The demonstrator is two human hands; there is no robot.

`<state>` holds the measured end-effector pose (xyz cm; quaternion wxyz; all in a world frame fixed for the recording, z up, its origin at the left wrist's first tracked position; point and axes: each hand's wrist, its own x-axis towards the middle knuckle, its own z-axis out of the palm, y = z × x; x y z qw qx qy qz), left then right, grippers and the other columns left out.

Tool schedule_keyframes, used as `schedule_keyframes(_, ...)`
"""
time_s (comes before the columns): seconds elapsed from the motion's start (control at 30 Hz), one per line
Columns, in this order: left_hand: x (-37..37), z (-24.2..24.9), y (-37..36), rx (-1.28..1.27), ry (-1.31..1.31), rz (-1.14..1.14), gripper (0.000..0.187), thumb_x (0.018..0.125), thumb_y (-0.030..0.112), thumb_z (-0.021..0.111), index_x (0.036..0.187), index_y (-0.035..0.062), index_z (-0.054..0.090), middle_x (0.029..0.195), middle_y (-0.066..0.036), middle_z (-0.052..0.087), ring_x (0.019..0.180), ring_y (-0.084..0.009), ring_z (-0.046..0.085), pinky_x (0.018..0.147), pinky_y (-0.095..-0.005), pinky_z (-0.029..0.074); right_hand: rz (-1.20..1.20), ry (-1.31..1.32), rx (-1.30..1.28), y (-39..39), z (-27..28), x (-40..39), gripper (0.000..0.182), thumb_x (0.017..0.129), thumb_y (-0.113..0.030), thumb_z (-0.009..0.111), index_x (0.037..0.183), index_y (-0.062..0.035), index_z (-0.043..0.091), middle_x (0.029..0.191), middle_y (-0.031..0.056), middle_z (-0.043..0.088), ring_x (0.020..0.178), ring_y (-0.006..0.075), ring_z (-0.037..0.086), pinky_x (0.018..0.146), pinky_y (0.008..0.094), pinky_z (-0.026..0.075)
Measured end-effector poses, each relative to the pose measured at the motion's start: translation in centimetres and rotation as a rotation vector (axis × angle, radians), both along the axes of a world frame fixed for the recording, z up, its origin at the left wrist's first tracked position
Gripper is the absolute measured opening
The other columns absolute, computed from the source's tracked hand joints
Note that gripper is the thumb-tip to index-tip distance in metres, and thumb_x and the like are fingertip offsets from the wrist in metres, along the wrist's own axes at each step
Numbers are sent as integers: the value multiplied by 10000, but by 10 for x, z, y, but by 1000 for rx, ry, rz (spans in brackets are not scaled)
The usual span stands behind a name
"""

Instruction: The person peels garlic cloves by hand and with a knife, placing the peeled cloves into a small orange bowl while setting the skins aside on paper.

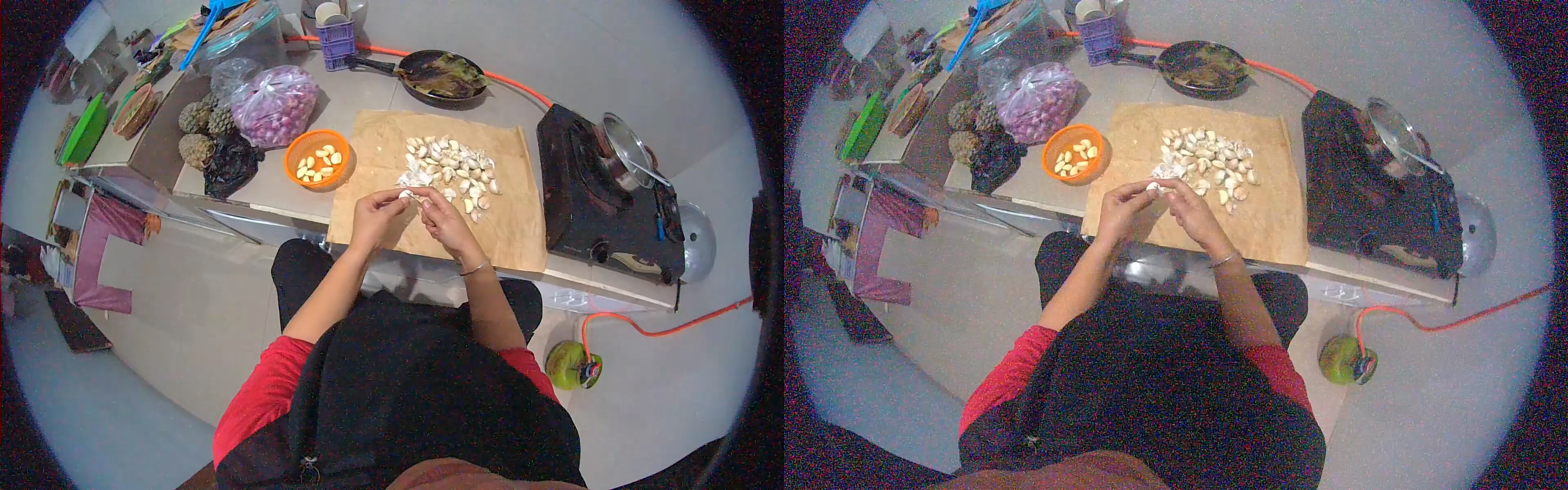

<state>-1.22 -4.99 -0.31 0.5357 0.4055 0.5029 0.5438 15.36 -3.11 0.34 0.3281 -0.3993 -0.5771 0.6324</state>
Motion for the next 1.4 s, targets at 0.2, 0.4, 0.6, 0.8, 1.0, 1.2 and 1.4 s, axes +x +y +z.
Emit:
schedule_keyframes(0.2, -2, -5, 5, -11, -37, -62, 277, 814, 153, 666, 1031, -19, 661, 862, -58, 670, 765, -116, 614, 692, -238, 482, -246, -252, 512, -6, -9, -10, 271, 953, -209, 403, 1166, -156, 562, 947, 123, 638, 864, 281, 612, 693, 384, 472)
schedule_keyframes(0.4, 1, -8, 7, -64, -89, -116, 252, 834, 107, 638, 1045, -32, 639, 846, -46, 659, 730, -98, 603, 667, -222, 488, -384, -666, 329, 2, 5, -6, 282, 945, -254, 394, 1186, -200, 530, 938, 204, 632, 902, 389, 604, 750, 460, 470)
schedule_keyframes(0.6, 2, 4, 6, -66, -246, -50, 266, 863, 46, 586, 1118, -28, 583, 920, -60, 643, 762, -100, 607, 687, -219, 507, -314, -698, 300, 13, -7, -4, 298, 945, -285, 381, 1216, -190, 460, 944, 220, 626, 901, 398, 602, 758, 467, 462)
schedule_keyframes(0.8, 2, -13, 13, -86, -517, -10, 284, 861, 31, 590, 1140, -12, 565, 954, -74, 638, 824, -104, 615, 726, -194, 503, -157, 9, 43, 18, -32, -5, 253, 972, -248, 402, 1219, -196, 402, 646, -17, 405, 492, 73, 371, 416, 222, 279)
schedule_keyframes(1.0, -2, -27, 13, -4, -461, -42, 280, 851, 4, 598, 1126, -14, 551, 954, -75, 640, 845, -111, 618, 738, -205, 507, -48, 282, -179, -7, 2, -19, 227, 980, -234, 397, 1199, -188, 437, 646, -47, 353, 451, 20, 265, 370, 166, 188)
schedule_keyframes(1.2, -1, -24, 10, -27, -408, -20, 256, 852, -6, 588, 1105, -16, 550, 959, -84, 644, 840, -113, 621, 730, -204, 512, -100, 265, -172, 0, -9, -14, 242, 990, -241, 369, 1197, -155, 460, 644, -53, 357, 470, 23, 271, 388, 170, 202)
schedule_keyframes(1.4, 3, -23, 11, -5, -482, -15, 243, 857, -7, 581, 1097, -13, 547, 985, -94, 634, 862, -117, 619, 743, -205, 518, -143, 156, -75, 5, -10, -9, 275, 983, -261, 376, 1221, -146, 456, 691, -39, 407, 552, 47, 330, 458, 186, 264)
